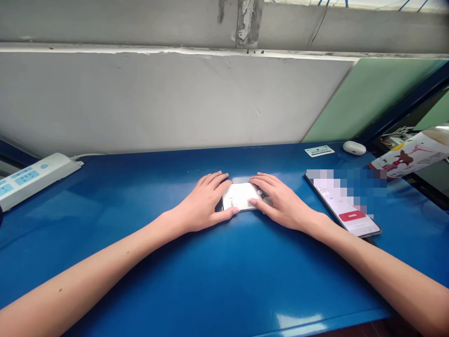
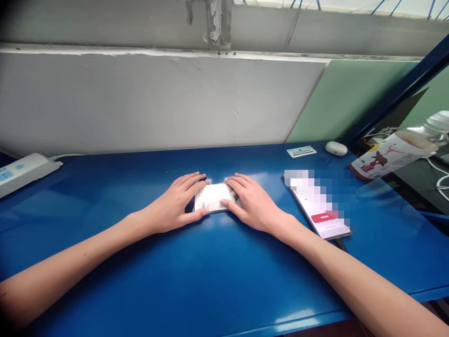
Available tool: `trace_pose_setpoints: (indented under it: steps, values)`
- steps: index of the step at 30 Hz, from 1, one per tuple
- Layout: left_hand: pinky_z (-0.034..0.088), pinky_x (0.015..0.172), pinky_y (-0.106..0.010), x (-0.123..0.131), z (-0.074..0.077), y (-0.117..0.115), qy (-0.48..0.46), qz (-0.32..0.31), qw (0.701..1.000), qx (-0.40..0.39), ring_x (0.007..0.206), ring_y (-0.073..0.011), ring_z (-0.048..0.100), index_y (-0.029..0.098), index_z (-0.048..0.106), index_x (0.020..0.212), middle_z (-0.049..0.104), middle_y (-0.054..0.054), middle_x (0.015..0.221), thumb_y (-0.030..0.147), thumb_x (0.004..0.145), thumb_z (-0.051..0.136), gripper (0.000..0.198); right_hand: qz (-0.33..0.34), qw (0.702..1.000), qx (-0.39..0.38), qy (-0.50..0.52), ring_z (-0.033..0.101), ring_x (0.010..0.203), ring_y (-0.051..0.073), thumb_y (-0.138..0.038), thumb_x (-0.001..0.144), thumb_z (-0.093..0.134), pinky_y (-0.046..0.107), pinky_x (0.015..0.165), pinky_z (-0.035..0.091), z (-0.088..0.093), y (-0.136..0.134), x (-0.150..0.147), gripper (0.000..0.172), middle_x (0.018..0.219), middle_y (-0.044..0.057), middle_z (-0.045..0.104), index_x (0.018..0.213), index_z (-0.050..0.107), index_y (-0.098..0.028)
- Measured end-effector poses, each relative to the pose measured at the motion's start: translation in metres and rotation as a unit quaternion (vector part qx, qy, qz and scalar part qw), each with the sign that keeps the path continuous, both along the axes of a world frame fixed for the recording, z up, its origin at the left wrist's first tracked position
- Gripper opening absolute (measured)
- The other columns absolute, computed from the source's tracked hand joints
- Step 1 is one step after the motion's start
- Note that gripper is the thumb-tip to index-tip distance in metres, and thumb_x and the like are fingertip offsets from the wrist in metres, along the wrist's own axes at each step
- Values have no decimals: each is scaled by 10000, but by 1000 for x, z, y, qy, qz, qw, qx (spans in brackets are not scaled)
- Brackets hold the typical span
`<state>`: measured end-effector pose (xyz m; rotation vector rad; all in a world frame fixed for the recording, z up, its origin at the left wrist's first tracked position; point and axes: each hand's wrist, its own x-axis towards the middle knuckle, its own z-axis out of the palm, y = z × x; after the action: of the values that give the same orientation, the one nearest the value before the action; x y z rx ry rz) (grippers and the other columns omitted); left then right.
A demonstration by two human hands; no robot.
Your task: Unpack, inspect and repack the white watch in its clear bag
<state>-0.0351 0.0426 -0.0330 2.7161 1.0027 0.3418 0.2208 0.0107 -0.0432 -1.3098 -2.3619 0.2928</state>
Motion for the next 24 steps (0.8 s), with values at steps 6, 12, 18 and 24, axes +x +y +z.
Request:
trace_pose_setpoints:
  steps: [6, 12, 18, 24]
  values:
    - [319, 1134, -592, 0, 0, 2, -15, 0, 1000, 0, 1415, -408, 362, 100, 511, 1376, 466, -236, 1479, 581, 896, 572, 683, 4, 1000, 2, 2, 472, 1381, 299, -271, 1022, 365, 510, 1113, 445, -2, 1, 2, 414, 1396, 151, 604, 1373, 535, -133]
    - [300, 1154, -582, 1, 0, 2, -23, 1, 1000, -18, 1431, -399, 342, 104, 518, 1370, 479, -214, 1479, 554, 886, 602, 666, 13, 1000, -7, -24, 435, 1410, 299, -203, 1011, 335, 531, 1143, 402, -2, 1, 3, 475, 1474, 179, 523, 1465, 439, -108]
    - [295, 1153, -594, 1, -1, 2, -49, 4, 998, -28, 1425, -399, 354, 139, 538, 1350, 503, -195, 1463, 523, 865, 638, 627, 20, 999, -10, -35, 445, 1402, 295, -59, 916, 371, 511, 1112, 446, -4, 1, 4, 553, 1471, 203, 516, 1464, 437, -89]
    - [250, 1175, -601, 3, -3, 2, -60, 6, 997, -50, 1424, -376, 372, 156, 497, 1390, 516, -175, 1456, 475, 857, 645, 639, 18, 1000, -7, -10, 487, 1370, 298, -38, 887, 406, 533, 1099, 451, -2, 2, 4, 565, 1451, 175, 546, 1436, 491, -140]
